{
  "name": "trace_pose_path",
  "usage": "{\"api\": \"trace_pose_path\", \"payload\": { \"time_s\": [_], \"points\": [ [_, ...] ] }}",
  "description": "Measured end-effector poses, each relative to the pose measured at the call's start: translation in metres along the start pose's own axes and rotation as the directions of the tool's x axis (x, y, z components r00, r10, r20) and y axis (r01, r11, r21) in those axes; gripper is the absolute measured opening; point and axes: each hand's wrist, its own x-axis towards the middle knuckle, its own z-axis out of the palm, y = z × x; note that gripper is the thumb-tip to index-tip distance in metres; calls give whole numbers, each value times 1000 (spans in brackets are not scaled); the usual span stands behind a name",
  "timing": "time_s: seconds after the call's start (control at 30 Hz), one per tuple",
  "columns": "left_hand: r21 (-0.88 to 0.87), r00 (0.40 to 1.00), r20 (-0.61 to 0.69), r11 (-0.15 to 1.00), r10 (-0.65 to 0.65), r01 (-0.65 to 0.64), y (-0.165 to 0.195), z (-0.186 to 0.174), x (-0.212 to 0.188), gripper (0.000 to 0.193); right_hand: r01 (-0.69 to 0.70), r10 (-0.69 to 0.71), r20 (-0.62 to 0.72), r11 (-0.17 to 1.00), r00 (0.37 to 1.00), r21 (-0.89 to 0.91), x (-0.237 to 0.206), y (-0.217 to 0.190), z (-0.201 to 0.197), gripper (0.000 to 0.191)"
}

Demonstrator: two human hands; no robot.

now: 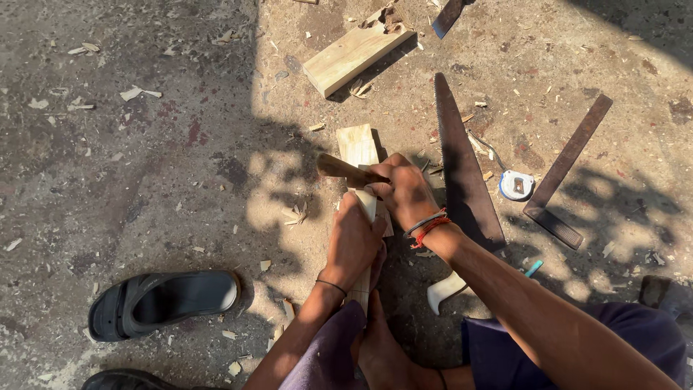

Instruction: The person sits on the ground and uses a hand saw to cut a rectangular wooden plank held between their feet. They mark the wood with a pencil, use a chisel to carve a groove, and then continue sawing along the marked line.

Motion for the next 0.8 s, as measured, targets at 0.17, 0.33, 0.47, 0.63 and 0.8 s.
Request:
{"api": "trace_pose_path", "payload": {
  "time_s": [0.17,0.33,0.47,0.63,0.8],
  "points": [
    [177,992,122,984,-28,6,-1,0,3,44,-124,116,-83,987,990,-98,26,5,1,25],
    [-5,999,43,1000,-15,16,2,-9,1,47,-360,390,-81,899,917,249,36,60,-1,28],
    [-104,996,37,991,-83,86,4,-12,-2,43,-309,384,-106,854,917,418,-9,144,-26,27],
    [-86,996,39,992,-84,87,6,-13,0,43,-408,528,-226,811,819,420,-26,216,-92,28],
    [-122,997,29,990,-70,73,9,-17,-1,42,-398,679,-305,673,668,624,-27,232,-158,30]
  ]
}}
